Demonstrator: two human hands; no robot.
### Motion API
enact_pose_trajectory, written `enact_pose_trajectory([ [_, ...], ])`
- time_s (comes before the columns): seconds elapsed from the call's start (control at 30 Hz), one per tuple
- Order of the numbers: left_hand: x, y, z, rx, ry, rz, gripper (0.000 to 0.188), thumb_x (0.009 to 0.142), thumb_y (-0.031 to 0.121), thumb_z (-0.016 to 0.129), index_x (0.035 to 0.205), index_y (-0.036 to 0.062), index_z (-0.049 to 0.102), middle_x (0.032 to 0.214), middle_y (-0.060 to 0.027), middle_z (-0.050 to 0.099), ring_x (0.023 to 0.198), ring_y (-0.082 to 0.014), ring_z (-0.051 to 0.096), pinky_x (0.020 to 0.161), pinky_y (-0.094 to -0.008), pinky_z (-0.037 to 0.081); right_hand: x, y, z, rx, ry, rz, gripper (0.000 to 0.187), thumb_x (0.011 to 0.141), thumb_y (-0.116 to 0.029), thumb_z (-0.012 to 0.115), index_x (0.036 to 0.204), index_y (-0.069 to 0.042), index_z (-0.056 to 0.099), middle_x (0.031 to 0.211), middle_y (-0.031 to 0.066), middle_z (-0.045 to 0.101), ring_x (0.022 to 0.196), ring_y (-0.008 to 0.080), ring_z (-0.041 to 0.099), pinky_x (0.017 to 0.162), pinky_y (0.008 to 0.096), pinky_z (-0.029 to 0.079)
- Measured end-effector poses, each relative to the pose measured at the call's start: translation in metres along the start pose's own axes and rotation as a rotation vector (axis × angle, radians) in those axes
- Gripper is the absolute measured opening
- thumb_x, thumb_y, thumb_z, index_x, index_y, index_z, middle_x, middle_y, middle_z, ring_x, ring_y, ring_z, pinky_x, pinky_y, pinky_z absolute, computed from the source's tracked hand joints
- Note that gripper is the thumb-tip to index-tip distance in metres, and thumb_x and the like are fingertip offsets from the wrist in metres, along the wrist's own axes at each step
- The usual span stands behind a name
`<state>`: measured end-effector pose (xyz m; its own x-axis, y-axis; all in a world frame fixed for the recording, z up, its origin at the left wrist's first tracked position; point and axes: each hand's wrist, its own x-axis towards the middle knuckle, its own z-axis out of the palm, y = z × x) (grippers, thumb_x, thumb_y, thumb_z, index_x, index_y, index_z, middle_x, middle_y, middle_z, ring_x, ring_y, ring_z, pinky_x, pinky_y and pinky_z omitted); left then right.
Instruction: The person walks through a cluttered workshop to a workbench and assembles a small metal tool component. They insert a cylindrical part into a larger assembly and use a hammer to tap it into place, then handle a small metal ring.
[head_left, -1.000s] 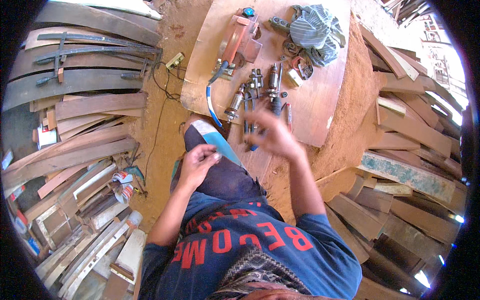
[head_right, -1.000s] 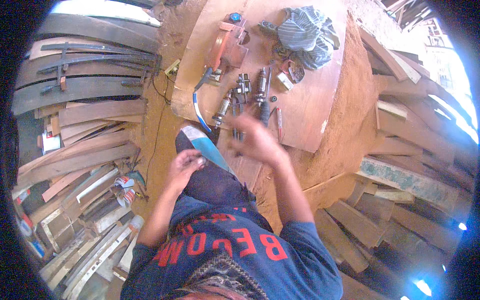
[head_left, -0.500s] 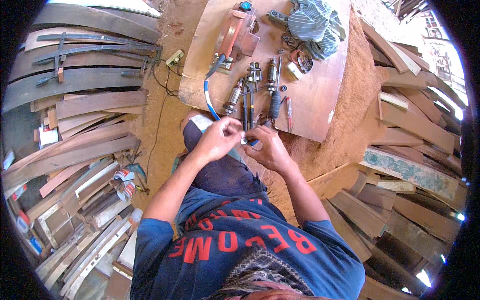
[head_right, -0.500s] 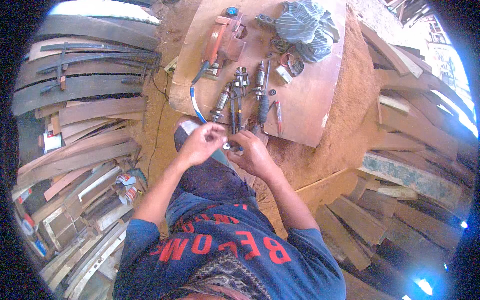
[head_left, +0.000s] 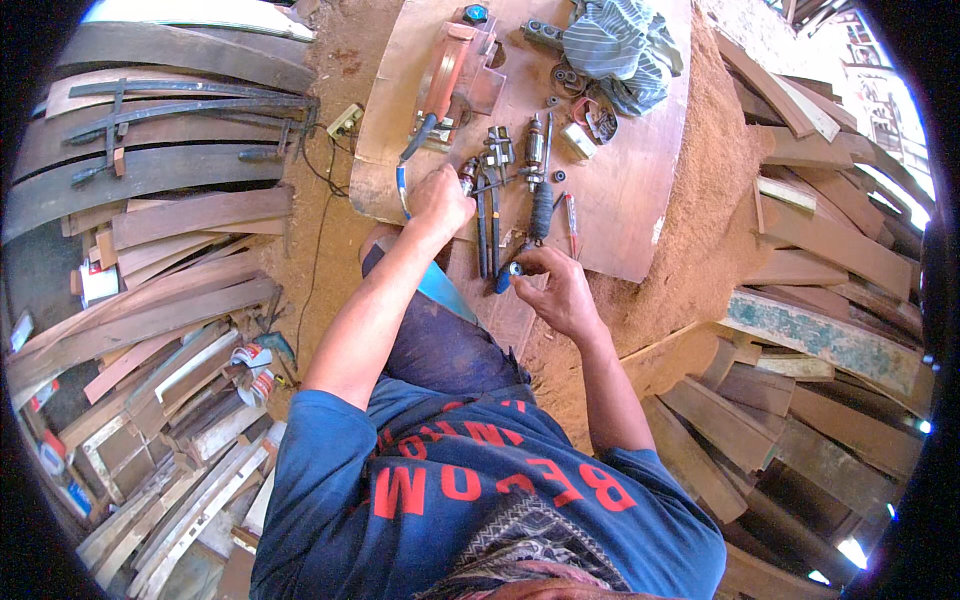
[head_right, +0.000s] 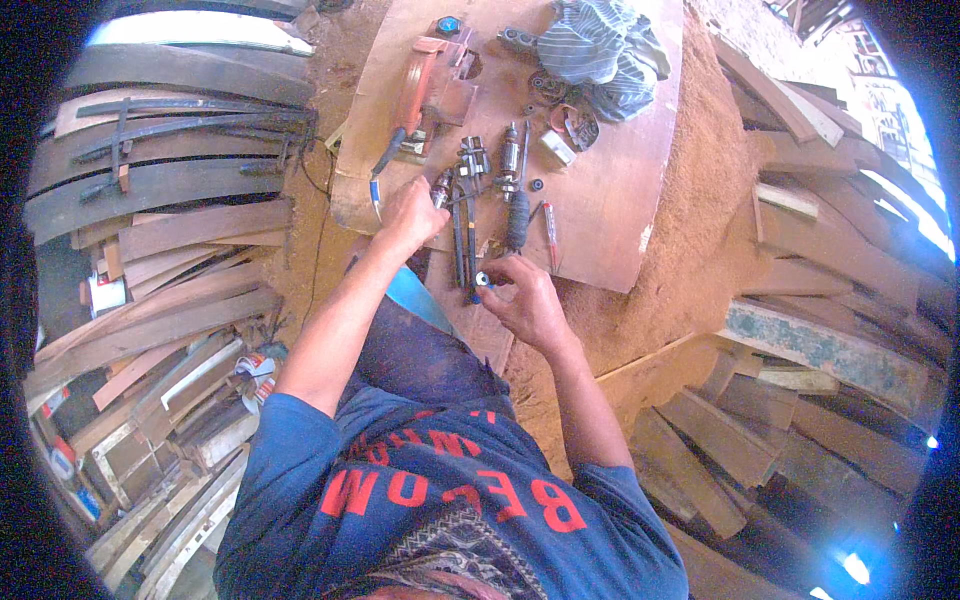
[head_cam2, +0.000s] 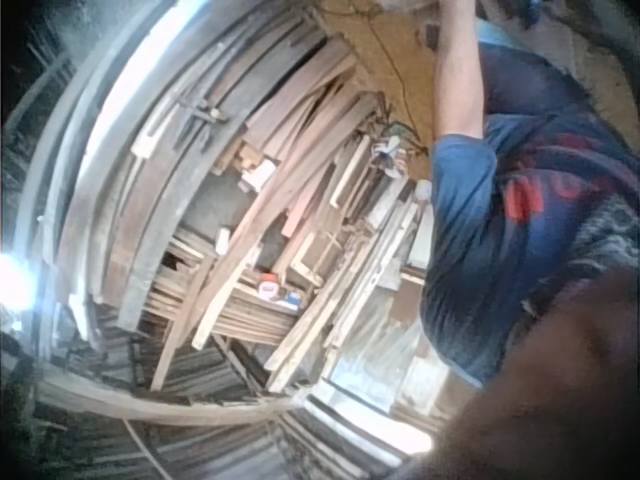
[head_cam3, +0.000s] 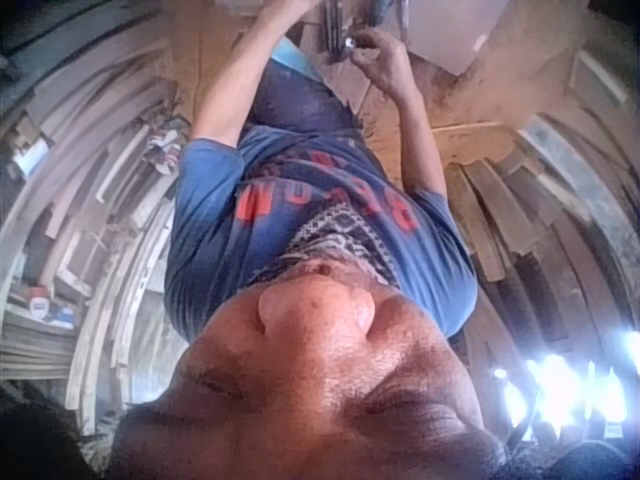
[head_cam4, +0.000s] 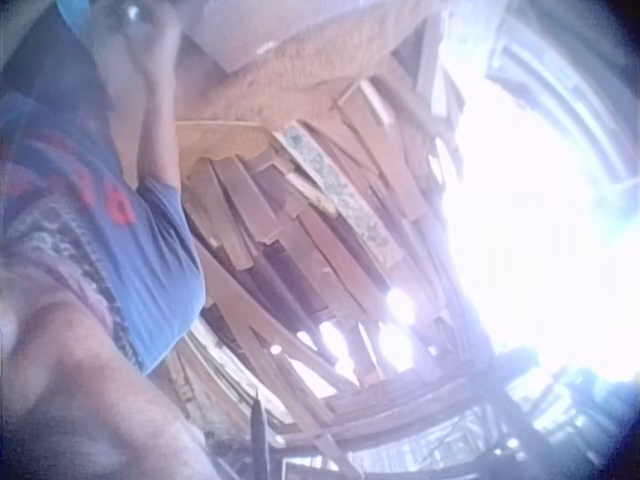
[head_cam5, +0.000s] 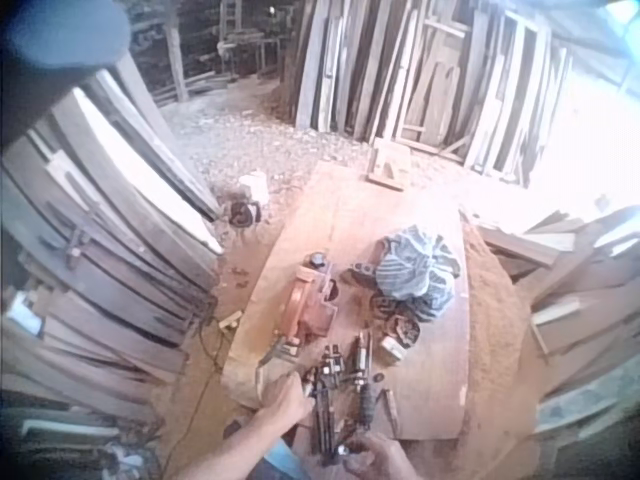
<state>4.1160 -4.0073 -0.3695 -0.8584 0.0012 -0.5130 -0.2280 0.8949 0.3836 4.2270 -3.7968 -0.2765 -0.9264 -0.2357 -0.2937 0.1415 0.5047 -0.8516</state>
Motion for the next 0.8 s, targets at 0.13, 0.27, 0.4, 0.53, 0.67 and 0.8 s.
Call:
enact_pose_trajectory([
  [0.13,0.002,-0.015,-0.002,-0.137,-0.037,-0.046,0.047,0.075,0.024,0.081,0.110,-0.0036,0.065,0.104,-0.0253,0.072,0.098,-0.0391,0.071,0.088,-0.0466,0.055,0.003,0.003,0.000,0.019,0.022,-0.049,0.024,0.081,-0.008,0.077,0.103,-0.001,0.070,0.094,0.0149,0.071,0.090,0.0286,0.069,0.082,0.0393,0.055],
  [0.27,-0.028,-0.030,-0.013,-0.449,-0.051,0.001,0.039,0.080,0.022,0.077,0.108,-0.0029,0.066,0.100,-0.0208,0.073,0.092,-0.0300,0.071,0.083,-0.0408,0.055,0.002,0.007,0.000,0.067,0.062,-0.036,0.024,0.082,-0.009,0.077,0.103,0.000,0.070,0.094,0.0144,0.071,0.089,0.0267,0.069,0.083,0.0383,0.054],
  [0.4,-0.093,-0.032,-0.041,-0.859,-0.313,0.072,0.039,0.091,0.019,0.071,0.124,0.0003,0.062,0.104,-0.0085,0.070,0.093,-0.0175,0.067,0.084,-0.0319,0.054,-0.005,0.004,-0.004,0.200,0.077,0.026,0.025,0.084,-0.009,0.076,0.105,0.001,0.069,0.095,0.0122,0.070,0.091,0.0211,0.068,0.085,0.0349,0.054],
  [0.53,-0.164,-0.040,-0.042,-1.508,-0.653,-0.033,0.043,0.100,0.019,0.061,0.138,0.0010,0.054,0.107,-0.0064,0.066,0.098,-0.0183,0.066,0.089,-0.0328,0.053,-0.017,-0.002,-0.008,0.307,0.069,0.068,0.025,0.085,-0.008,0.075,0.107,0.001,0.068,0.097,0.0086,0.069,0.093,0.0159,0.066,0.086,0.0322,0.053],
  [0.67,-0.208,-0.036,-0.028,-1.509,-0.648,-0.008,0.039,0.104,0.024,0.061,0.135,0.0026,0.053,0.108,-0.0050,0.065,0.100,-0.0156,0.064,0.090,-0.0287,0.051,-0.028,0.000,-0.002,0.383,0.072,0.077,0.024,0.086,-0.008,0.074,0.107,0.001,0.068,0.097,0.0069,0.069,0.093,0.0145,0.065,0.087,0.0318,0.052],
  [0.8,-0.218,-0.030,-0.018,-1.401,-0.477,0.021,0.039,0.103,0.022,0.062,0.135,0.0006,0.052,0.110,-0.0058,0.065,0.102,-0.0162,0.065,0.093,-0.0301,0.051,-0.037,0.006,0.006,0.426,0.057,0.063,0.023,0.086,-0.008,0.073,0.106,0.001,0.068,0.096,0.0066,0.069,0.092,0.0142,0.065,0.086,0.0315,0.052],
])
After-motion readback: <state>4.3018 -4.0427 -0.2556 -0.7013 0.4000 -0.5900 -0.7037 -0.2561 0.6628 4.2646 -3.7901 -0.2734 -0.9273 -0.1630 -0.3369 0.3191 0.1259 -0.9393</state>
